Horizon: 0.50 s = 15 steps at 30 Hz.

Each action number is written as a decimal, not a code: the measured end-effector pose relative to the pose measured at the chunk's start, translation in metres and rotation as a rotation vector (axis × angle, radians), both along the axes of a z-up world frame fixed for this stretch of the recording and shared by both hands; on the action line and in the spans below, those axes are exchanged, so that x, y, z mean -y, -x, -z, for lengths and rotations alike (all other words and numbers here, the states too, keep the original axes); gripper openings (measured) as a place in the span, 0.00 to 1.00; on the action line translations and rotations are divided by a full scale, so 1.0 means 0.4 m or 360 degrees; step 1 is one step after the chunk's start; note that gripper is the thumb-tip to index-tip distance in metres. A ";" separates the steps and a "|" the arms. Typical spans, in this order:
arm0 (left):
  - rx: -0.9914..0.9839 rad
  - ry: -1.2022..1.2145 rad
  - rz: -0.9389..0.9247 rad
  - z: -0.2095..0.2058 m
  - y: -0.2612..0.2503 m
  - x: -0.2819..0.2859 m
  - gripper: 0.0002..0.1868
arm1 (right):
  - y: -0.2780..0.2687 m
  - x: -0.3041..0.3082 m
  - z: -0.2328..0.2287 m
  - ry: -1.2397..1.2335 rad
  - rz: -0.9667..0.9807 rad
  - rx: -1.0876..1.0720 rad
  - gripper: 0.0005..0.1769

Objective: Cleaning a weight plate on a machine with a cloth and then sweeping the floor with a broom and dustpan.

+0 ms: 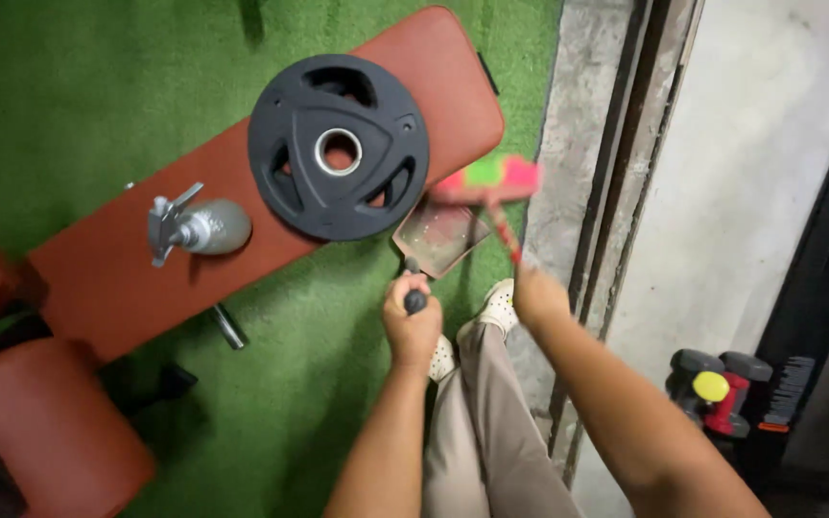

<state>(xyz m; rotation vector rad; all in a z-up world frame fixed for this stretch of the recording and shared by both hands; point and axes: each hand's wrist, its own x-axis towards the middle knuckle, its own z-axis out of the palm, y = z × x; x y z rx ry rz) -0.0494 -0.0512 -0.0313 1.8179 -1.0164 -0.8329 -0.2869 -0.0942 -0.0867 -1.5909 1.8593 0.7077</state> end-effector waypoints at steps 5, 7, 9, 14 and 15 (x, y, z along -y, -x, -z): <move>-0.0168 -0.0085 -0.0070 0.024 -0.150 -0.082 0.11 | 0.042 -0.132 -0.261 -0.0146 -0.0031 0.0217 0.31; -0.0238 -0.0034 -0.0044 -0.004 -0.208 -0.120 0.11 | 0.118 -0.149 -0.276 -0.0112 -0.0082 0.0160 0.28; -0.0301 0.0001 -0.0011 -0.027 -0.248 -0.153 0.11 | 0.179 -0.138 -0.277 -0.0093 -0.0125 0.0111 0.26; -0.0127 -0.0122 -0.0061 -0.047 -0.258 -0.150 0.13 | 0.244 0.056 -0.209 0.0246 -0.0200 -0.0148 0.17; -0.0124 -0.0122 -0.0078 -0.033 -0.249 -0.145 0.13 | 0.234 0.093 -0.160 0.0247 -0.0216 -0.0144 0.17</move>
